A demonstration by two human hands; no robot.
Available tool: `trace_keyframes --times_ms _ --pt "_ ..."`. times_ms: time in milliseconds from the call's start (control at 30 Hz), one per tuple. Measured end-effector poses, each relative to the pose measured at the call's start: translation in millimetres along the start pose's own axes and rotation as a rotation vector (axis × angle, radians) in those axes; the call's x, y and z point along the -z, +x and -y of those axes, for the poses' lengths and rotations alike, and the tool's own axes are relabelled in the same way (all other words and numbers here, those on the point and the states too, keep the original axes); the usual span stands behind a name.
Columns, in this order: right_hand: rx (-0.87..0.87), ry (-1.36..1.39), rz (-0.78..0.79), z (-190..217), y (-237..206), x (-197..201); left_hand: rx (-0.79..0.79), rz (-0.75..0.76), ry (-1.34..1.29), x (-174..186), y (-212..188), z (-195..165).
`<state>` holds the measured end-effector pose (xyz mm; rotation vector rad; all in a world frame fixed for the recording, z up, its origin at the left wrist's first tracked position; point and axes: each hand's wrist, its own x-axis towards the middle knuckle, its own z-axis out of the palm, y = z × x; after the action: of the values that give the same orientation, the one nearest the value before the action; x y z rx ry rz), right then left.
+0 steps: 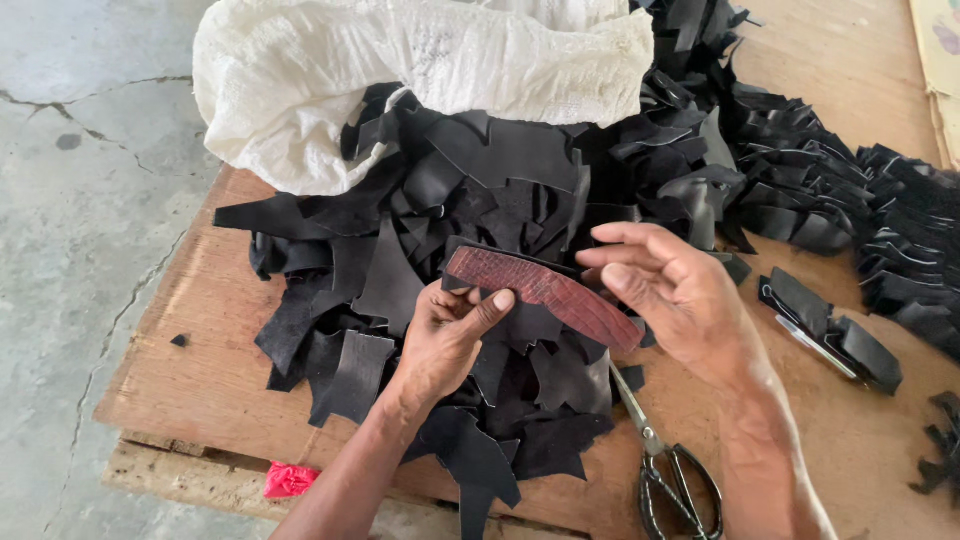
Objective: The person uses shears to cut a black leather piece into a specific shape, then places it with other cut pieces. They handle a reddish patterned leather piece, align it on a black piece, and mark the black leather with a white pen.
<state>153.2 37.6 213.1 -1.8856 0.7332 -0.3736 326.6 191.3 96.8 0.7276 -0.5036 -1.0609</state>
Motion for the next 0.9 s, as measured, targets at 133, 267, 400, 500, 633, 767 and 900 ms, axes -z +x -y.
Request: trace_keyframes --times_ms 133,267,400,500,633,767,900 --pt "-0.055 0.118 0.027 -4.9 3.2 -8.3 -0.006 0.011 0.054 -1.5 -2.0 0.7" --pt "-0.1 0.052 -0.024 -6.1 8.8 -12.2 0.008 0.012 0.039 -3.1 -0.6 0.8" --pt "-0.114 0.018 -0.036 -3.7 11.5 -14.1 -0.016 0.01 0.07 -3.1 -0.6 -0.2" --pt "-0.132 0.006 -0.053 -2.2 11.9 -16.8 -0.008 -0.004 0.078 -0.7 -1.2 0.5" --pt "-0.122 -0.043 -0.07 -2.1 11.3 -21.4 -0.019 0.009 0.096 4.1 -1.7 1.9" --pt "-0.145 0.068 -0.074 -2.6 11.1 -26.4 -0.03 0.0 0.101 4.3 -1.7 -0.1" --pt "-0.151 0.091 -0.036 -2.1 14.0 -26.4 -0.023 0.001 0.097 3.5 -1.4 -3.1"
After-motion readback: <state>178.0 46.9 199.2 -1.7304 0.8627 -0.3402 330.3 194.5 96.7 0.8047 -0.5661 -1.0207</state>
